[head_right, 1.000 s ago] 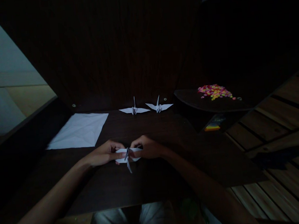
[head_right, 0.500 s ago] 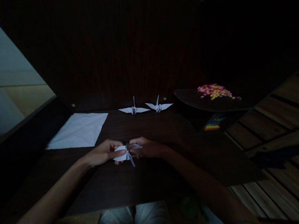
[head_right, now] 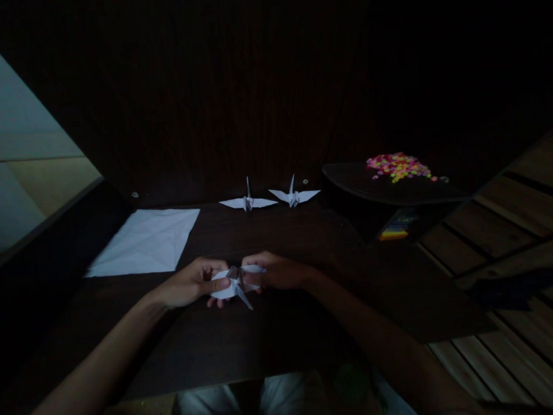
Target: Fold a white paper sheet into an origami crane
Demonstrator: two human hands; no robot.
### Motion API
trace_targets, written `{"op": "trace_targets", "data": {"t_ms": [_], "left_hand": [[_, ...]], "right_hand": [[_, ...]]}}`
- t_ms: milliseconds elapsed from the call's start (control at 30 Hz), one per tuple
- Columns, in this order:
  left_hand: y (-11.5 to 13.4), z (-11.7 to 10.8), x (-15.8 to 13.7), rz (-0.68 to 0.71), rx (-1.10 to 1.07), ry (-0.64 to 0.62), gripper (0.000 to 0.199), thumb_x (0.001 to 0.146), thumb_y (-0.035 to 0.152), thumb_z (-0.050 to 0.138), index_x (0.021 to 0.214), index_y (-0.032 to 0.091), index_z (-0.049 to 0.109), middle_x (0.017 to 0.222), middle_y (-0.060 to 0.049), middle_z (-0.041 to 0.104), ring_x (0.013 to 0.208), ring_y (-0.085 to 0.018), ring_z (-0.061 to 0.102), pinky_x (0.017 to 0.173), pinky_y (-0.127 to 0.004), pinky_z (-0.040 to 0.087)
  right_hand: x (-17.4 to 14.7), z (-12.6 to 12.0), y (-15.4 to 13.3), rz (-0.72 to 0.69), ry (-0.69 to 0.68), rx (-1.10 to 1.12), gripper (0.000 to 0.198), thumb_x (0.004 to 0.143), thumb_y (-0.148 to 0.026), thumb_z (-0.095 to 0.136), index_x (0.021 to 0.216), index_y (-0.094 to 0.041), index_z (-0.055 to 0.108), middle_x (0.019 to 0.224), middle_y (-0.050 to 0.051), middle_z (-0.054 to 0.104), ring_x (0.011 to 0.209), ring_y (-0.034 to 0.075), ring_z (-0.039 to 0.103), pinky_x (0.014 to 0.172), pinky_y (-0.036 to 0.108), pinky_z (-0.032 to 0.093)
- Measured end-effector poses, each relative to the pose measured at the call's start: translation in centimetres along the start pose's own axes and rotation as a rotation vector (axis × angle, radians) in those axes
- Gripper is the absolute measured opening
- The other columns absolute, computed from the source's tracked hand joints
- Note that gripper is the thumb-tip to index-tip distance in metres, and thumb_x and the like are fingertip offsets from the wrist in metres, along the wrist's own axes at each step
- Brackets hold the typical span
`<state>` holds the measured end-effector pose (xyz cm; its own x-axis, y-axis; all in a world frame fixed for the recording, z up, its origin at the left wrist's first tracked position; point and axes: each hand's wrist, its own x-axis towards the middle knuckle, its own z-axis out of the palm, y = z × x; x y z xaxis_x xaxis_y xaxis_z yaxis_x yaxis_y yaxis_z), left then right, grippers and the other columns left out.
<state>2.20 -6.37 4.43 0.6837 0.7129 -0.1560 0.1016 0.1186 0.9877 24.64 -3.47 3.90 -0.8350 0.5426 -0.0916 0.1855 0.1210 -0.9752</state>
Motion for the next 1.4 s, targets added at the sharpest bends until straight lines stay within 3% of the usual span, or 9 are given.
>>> {"op": "trace_targets", "data": {"t_ms": [333,767,1400], "left_hand": [[0.04,-0.11,-0.06,0.009,-0.012,-0.020,0.031,0.079,0.039,0.069,0.076,0.010,0.058,0.063,-0.004,0.066,0.052,-0.011,0.060,0.046,-0.019,0.045],[-0.17,-0.59,0.01,0.030,0.060,0.022,0.033,0.081,0.040,0.066,0.077,0.009,0.058,0.063,-0.004,0.063,0.045,-0.006,0.052,0.040,-0.016,0.034],[0.07,-0.35,-0.28,0.039,0.006,0.006,0.030,0.081,0.038,0.067,0.079,0.009,0.058,0.064,-0.003,0.064,0.049,-0.008,0.057,0.042,-0.016,0.040]], "right_hand": [[-0.29,-0.48,-0.25,-0.019,-0.024,0.006,0.048,0.081,-0.062,0.055,0.080,-0.013,0.052,0.063,-0.003,0.051,0.054,0.008,0.044,0.048,0.019,0.032],[-0.30,-0.59,-0.10,-0.039,0.033,-0.009,0.049,0.083,-0.064,0.050,0.075,-0.015,0.048,0.061,-0.005,0.042,0.051,0.007,0.035,0.045,0.019,0.025],[-0.50,-0.75,0.16,-0.040,-0.004,0.103,0.049,0.081,-0.063,0.054,0.075,-0.016,0.047,0.058,-0.006,0.042,0.048,0.006,0.034,0.044,0.019,0.025]]}}
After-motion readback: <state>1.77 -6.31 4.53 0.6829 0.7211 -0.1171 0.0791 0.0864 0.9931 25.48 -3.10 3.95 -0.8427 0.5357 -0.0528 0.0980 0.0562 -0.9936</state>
